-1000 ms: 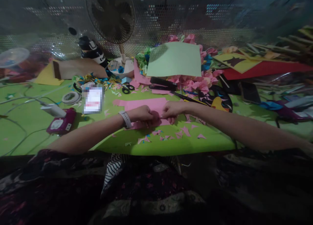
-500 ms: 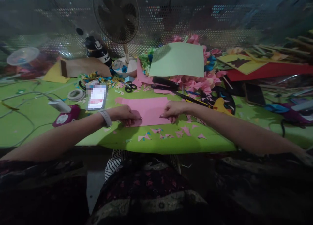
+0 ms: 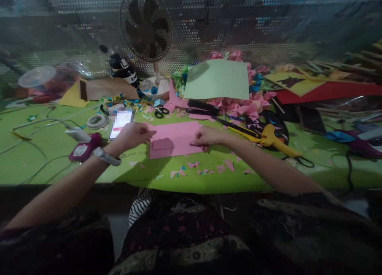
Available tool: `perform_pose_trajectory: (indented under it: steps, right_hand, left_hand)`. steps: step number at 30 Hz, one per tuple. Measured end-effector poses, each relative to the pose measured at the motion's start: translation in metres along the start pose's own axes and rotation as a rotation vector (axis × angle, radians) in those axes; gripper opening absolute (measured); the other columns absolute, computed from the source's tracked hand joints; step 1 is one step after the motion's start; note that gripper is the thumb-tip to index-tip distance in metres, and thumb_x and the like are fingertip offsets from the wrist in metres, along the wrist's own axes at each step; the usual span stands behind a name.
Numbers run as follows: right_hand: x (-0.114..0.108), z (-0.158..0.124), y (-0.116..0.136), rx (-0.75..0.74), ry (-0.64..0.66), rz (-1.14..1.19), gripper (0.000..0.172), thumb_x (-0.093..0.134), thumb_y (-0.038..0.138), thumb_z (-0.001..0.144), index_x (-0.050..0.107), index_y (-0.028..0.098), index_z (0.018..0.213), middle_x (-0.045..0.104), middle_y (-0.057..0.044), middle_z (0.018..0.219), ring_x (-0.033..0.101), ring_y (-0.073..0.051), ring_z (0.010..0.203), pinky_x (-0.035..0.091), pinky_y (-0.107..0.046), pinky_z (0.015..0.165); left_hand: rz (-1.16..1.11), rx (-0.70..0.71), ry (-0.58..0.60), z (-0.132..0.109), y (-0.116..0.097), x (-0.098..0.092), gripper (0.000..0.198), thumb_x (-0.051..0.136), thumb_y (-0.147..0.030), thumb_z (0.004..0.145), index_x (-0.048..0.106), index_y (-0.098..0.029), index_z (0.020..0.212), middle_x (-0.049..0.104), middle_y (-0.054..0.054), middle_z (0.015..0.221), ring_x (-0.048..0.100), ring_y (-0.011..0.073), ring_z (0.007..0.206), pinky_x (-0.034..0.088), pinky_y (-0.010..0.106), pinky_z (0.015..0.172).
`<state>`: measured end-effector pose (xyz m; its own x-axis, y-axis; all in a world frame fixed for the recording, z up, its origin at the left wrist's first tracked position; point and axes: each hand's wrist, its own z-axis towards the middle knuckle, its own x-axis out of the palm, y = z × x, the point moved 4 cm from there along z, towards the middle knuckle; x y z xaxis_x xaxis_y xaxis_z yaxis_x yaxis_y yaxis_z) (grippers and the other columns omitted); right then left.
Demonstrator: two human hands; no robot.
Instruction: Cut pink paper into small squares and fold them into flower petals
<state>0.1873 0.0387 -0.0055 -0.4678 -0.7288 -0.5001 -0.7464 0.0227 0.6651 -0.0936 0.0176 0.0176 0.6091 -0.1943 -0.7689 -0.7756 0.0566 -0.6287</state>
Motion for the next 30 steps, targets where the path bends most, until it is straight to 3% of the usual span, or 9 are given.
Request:
perform_pose_trajectory:
  steps: [2, 4, 7, 10, 15, 20, 25, 28, 30]
  right_hand:
    - [-0.001, -0.002, 0.007, -0.090, -0.069, 0.008, 0.026, 0.071, 0.031, 0.091, 0.060, 0.016, 0.072, 0.070, -0.004, 0.066, 0.067, -0.013, 0.058, 0.057, -0.026, 0.059]
    - [-0.009, -0.011, 0.008, -0.170, -0.176, -0.008, 0.022, 0.066, 0.033, 0.093, 0.063, 0.016, 0.078, 0.072, -0.006, 0.076, 0.068, -0.014, 0.065, 0.057, -0.029, 0.063]
    - [-0.041, -0.038, -0.008, -0.154, -0.470, -0.223, 0.023, 0.064, 0.042, 0.092, 0.067, 0.019, 0.090, 0.074, -0.010, 0.093, 0.068, -0.020, 0.077, 0.054, -0.033, 0.069]
    - [-0.075, -0.066, -0.038, -0.022, -0.665, -0.592, 0.032, 0.064, 0.048, 0.087, 0.068, 0.020, 0.101, 0.072, -0.013, 0.108, 0.066, -0.027, 0.090, 0.049, -0.035, 0.068]
    - [-0.094, -0.075, -0.080, 0.258, -0.536, -0.782, 0.042, 0.064, 0.038, 0.081, 0.065, 0.018, 0.118, 0.072, -0.013, 0.112, 0.066, -0.030, 0.096, 0.043, -0.032, 0.066]
    - [-0.088, -0.070, -0.079, 0.260, -0.500, -0.727, 0.034, 0.065, 0.031, 0.076, 0.067, 0.019, 0.107, 0.073, -0.010, 0.106, 0.067, -0.027, 0.091, 0.042, -0.030, 0.066]
    - [-0.095, -0.086, -0.079, 0.289, -0.586, -0.509, 0.034, 0.065, 0.034, 0.078, 0.060, 0.021, 0.110, 0.072, -0.007, 0.086, 0.066, -0.024, 0.071, 0.042, -0.030, 0.060]
    - [-0.095, -0.088, -0.077, 0.218, -0.588, -0.368, 0.038, 0.065, 0.038, 0.079, 0.057, 0.022, 0.113, 0.071, -0.005, 0.081, 0.064, -0.022, 0.063, 0.044, -0.031, 0.059]
    - [-0.090, -0.081, -0.071, 0.156, -0.548, -0.344, 0.038, 0.066, 0.037, 0.078, 0.058, 0.022, 0.112, 0.071, -0.005, 0.084, 0.063, -0.021, 0.062, 0.044, -0.031, 0.059]
  left_hand:
    - [0.073, 0.211, -0.125, 0.001, -0.024, 0.016, 0.035, 0.060, -0.050, 0.088, 0.073, -0.018, 0.085, 0.076, 0.010, 0.086, 0.070, 0.0208, 0.076, 0.054, 0.033, 0.069]
    - [0.171, 0.356, -0.111, 0.003, -0.044, 0.039, 0.034, 0.059, -0.044, 0.091, 0.072, -0.017, 0.108, 0.074, 0.013, 0.110, 0.069, 0.0248, 0.097, 0.054, 0.039, 0.084]
    - [0.298, 0.387, -0.133, 0.011, -0.058, 0.062, 0.039, 0.065, -0.032, 0.086, 0.067, -0.014, 0.120, 0.068, 0.017, 0.121, 0.063, 0.0300, 0.111, 0.052, 0.044, 0.092]
    - [0.317, 0.361, -0.153, 0.021, -0.057, 0.065, 0.045, 0.074, -0.045, 0.080, 0.068, -0.012, 0.110, 0.066, 0.019, 0.115, 0.062, 0.0324, 0.106, 0.052, 0.046, 0.090]
    - [0.244, 0.329, -0.110, 0.032, -0.047, 0.061, 0.046, 0.077, -0.060, 0.075, 0.066, -0.017, 0.087, 0.064, 0.013, 0.099, 0.061, 0.0276, 0.092, 0.051, 0.041, 0.080]
    - [0.139, 0.291, -0.061, 0.033, -0.049, 0.061, 0.037, 0.078, -0.051, 0.074, 0.060, -0.019, 0.077, 0.063, 0.009, 0.092, 0.060, 0.0239, 0.086, 0.048, 0.036, 0.072]
    - [-0.069, 0.262, 0.008, 0.031, -0.047, 0.066, 0.038, 0.078, -0.045, 0.075, 0.058, -0.020, 0.095, 0.067, 0.006, 0.092, 0.062, 0.0202, 0.080, 0.049, 0.032, 0.069]
    - [-0.144, 0.296, 0.024, 0.031, -0.045, 0.068, 0.048, 0.078, -0.046, 0.075, 0.060, -0.021, 0.112, 0.069, 0.006, 0.095, 0.064, 0.0203, 0.082, 0.051, 0.033, 0.071]
    - [-0.150, 0.310, 0.025, 0.031, -0.044, 0.069, 0.045, 0.076, -0.048, 0.077, 0.063, -0.020, 0.110, 0.069, 0.006, 0.095, 0.064, 0.0202, 0.082, 0.052, 0.034, 0.072]
